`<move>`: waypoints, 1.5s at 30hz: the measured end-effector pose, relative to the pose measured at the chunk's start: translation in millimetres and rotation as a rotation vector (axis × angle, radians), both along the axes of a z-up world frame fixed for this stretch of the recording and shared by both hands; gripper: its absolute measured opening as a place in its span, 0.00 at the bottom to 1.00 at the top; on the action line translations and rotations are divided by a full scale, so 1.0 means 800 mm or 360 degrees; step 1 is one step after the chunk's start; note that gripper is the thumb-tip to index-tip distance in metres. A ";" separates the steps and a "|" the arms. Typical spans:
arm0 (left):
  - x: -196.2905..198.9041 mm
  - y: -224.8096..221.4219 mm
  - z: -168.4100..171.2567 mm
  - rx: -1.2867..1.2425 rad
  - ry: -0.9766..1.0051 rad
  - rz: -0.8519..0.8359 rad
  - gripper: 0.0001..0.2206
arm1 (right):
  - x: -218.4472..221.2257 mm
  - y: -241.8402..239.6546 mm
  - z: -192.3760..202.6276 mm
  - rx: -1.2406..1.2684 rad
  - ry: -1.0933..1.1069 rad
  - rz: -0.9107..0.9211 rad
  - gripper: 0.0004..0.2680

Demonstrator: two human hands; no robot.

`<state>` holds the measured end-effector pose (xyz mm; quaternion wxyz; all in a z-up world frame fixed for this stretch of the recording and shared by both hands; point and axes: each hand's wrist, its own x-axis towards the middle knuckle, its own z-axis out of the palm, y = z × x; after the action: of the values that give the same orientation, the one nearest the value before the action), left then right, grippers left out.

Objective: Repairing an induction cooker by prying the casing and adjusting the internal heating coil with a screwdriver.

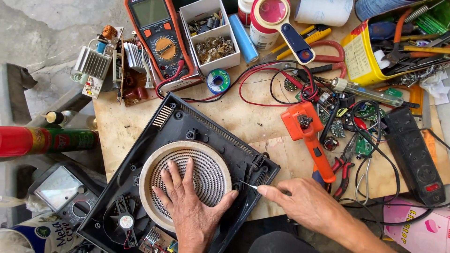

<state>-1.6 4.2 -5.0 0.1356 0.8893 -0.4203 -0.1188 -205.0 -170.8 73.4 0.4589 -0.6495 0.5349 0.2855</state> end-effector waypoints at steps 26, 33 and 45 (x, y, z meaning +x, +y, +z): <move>-0.001 -0.001 0.000 -0.0008 -0.0002 -0.0002 0.67 | -0.010 0.034 -0.018 0.0004 -0.0146 -0.0201 0.26; -0.001 -0.002 0.007 -0.0031 0.0019 -0.0019 0.66 | -0.003 0.032 0.004 0.0408 -0.0180 -0.0735 0.23; 0.000 -0.001 0.000 -0.0015 0.0013 -0.0019 0.66 | -0.005 0.037 -0.018 0.0013 -0.0138 -0.0182 0.27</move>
<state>-1.3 3.3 -5.0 0.1409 0.8856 -0.4256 -0.1212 -209.4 -141.3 59.0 0.4997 -0.6278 0.5496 0.2327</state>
